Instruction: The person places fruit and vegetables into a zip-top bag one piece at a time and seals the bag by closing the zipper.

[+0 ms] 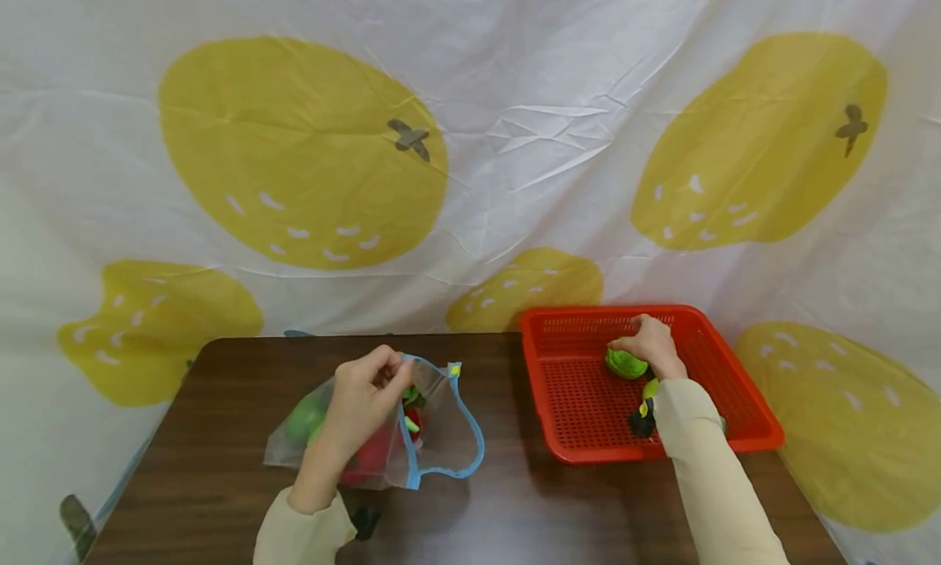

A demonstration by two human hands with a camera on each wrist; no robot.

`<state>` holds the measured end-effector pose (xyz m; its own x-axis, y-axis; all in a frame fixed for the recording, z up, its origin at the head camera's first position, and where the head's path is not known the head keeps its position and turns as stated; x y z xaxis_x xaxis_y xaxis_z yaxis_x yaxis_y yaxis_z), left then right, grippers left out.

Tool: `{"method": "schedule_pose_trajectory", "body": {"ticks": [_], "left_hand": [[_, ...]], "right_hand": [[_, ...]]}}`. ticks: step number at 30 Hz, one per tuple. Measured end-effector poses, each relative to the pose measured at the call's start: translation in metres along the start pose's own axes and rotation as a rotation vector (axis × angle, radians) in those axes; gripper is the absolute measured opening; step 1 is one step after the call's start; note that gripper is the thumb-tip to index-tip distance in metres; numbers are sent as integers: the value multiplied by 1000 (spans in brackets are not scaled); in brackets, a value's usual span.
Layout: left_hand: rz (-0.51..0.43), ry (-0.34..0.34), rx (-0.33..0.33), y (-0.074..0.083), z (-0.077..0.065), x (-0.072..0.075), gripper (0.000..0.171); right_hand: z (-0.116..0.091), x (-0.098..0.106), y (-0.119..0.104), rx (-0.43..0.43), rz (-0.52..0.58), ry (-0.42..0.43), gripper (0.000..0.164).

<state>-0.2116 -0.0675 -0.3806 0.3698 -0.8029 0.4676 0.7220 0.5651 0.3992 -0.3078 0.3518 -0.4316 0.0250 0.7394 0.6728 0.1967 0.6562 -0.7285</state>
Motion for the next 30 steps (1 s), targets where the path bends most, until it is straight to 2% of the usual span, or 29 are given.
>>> {"method": "schedule_pose_trajectory", "body": {"ticks": [5, 11, 18, 24, 28, 30], "left_hand": [[1, -4, 7, -2, -1, 2, 24], [11, -4, 11, -3, -1, 4, 25], [13, 9, 14, -4, 0, 7, 27], [21, 4, 17, -3, 0, 8, 26], [22, -2, 28, -4, -1, 7, 26], [23, -5, 30, -4, -2, 7, 26]], "right_hand": [[14, -6, 15, -10, -60, 14, 71], [23, -14, 31, -25, -80, 50, 61], [24, -21, 37, -56, -88, 51, 71], [24, -23, 40, -20, -120, 35, 68], [23, -22, 43, -1, -127, 64, 65], [22, -20, 41, 39, -120, 89, 66]]}}
Point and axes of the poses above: each hand's wrist, its own z-axis towards the middle knuckle, its own x-axis out of the back of the hand, y = z × x, the point moved 3 cm from there along z, towards the middle knuckle, and after that the axes turned 15 degrees about z, right-handed, at the moved point
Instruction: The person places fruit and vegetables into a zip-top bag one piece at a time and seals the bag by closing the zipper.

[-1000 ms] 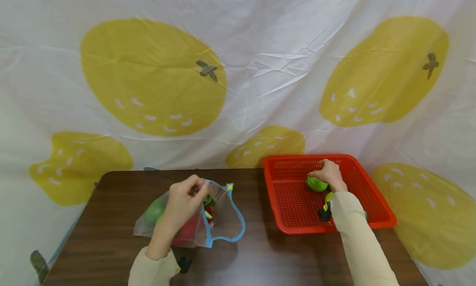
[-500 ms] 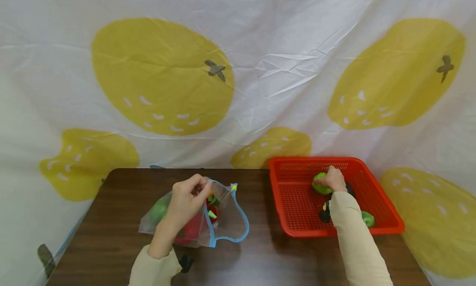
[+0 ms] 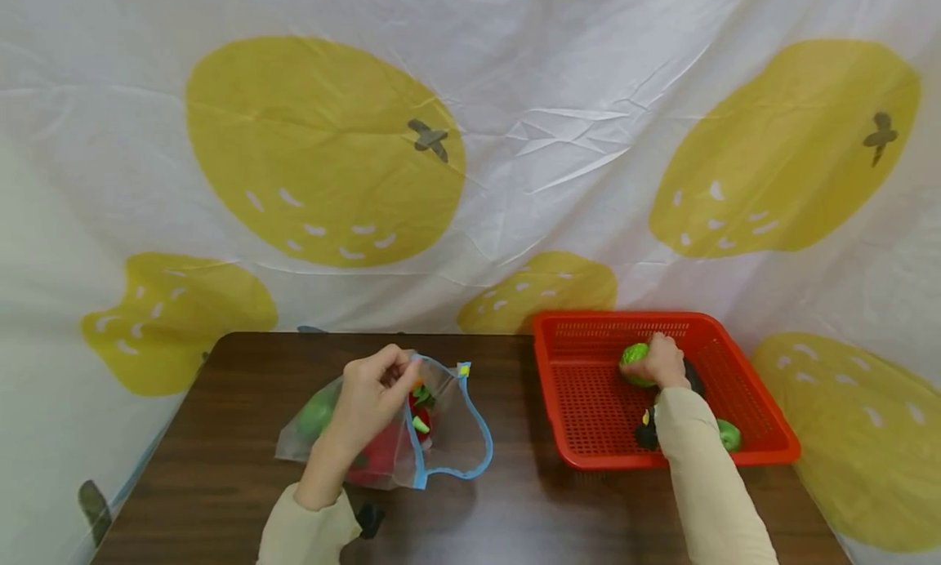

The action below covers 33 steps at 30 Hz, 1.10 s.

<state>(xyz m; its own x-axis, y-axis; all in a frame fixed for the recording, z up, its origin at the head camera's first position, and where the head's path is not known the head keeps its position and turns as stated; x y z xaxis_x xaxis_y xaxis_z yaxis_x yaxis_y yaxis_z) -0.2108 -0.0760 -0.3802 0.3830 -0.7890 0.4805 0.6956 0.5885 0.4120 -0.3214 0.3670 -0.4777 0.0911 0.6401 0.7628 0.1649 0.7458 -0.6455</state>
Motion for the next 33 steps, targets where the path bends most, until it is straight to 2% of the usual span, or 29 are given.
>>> {"method": "schedule_pose_trajectory", "body": {"ticks": [3, 7, 13, 17, 21, 25, 29, 33], "left_hand": [[4, 3, -2, 0, 0, 0, 26], [8, 15, -2, 0, -1, 1, 26], [7, 15, 8, 1, -3, 0, 26], [9, 12, 9, 1, -3, -1, 26], [19, 10, 9, 1, -3, -1, 27], [32, 11, 2, 0, -3, -1, 27], [39, 11, -6, 0, -1, -2, 28], [25, -4, -13, 2, -1, -4, 28]], "right_hand": [[-4, 7, -11, 86, 46, 41, 68], [-19, 18, -42, 181, 146, 81, 67], [-60, 19, -96, 316, 236, 109, 64], [-95, 8, -134, 486, 316, 117, 64], [-130, -18, -172, 684, 415, 5, 66], [-155, -48, -199, 827, 460, -140, 68], [-170, -75, -213, 932, 462, -228, 68], [-175, -100, -220, 981, 472, -278, 68]]}}
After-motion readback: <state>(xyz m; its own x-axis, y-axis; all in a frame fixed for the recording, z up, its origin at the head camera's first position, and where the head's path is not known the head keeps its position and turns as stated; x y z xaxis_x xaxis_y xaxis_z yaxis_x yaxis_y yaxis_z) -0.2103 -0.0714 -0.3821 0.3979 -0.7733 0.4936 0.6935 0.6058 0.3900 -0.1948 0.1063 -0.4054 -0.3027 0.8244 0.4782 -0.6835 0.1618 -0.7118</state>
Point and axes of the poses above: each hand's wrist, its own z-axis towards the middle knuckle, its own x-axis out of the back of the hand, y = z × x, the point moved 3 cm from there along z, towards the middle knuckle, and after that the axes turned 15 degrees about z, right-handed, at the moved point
